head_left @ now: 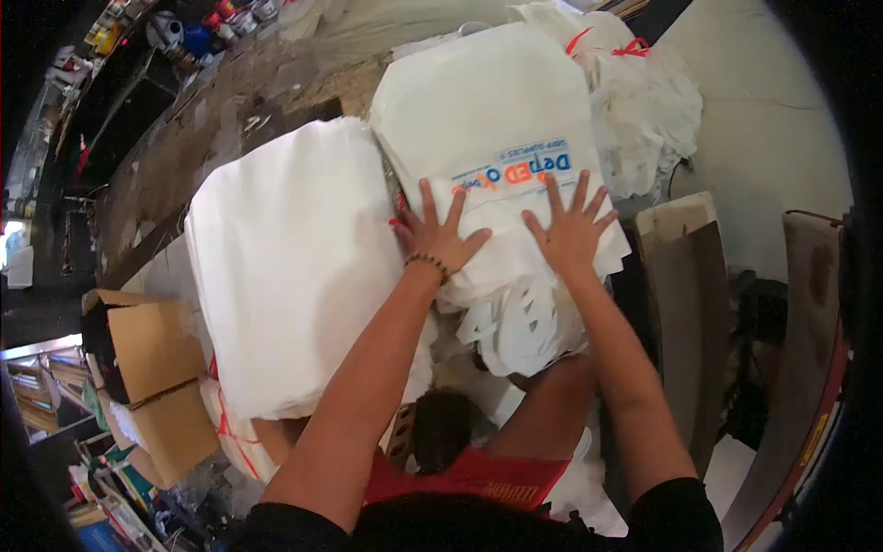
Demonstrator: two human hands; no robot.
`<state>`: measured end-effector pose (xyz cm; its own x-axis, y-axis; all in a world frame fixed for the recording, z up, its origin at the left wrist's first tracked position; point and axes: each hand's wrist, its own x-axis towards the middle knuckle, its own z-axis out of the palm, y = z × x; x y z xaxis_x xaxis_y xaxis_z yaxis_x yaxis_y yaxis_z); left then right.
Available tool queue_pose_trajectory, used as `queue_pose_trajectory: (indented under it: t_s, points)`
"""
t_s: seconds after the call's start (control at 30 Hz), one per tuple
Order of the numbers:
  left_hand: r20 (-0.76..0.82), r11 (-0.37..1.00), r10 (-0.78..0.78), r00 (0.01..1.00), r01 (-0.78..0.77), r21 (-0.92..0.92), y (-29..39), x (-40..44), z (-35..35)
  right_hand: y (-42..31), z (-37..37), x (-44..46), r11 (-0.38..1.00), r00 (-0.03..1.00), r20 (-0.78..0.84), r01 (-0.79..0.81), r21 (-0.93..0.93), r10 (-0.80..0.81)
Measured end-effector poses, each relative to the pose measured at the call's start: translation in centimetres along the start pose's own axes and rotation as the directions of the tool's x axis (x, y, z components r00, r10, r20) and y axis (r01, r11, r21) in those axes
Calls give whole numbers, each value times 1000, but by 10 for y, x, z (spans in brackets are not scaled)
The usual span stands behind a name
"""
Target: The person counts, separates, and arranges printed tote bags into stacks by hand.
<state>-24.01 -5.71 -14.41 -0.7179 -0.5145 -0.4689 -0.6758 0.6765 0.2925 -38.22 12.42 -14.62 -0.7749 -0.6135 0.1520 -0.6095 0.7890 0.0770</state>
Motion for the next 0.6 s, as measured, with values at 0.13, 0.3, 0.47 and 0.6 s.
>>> queue_pose_trajectory:
  t_s: [0.13,0.3,0.47,0.6]
  points:
    - [-311,993,109,944,-116,-4,9,-30,-45,1,-14,2,1000,999,52,-15,6,15]
    - [-771,970,-22,637,-172,-170,-51,-123,-108,16,-37,9,990,974,229,-26,139,-7]
    - [-404,952,-233,885,293,93,-79,-163,-72,35,-98,22,999,993,115,31,35,-35]
    - [-317,966,-237,918,257,21,-74,-145,-83,-44,-180,-36,491,955,-294,238,838,39]
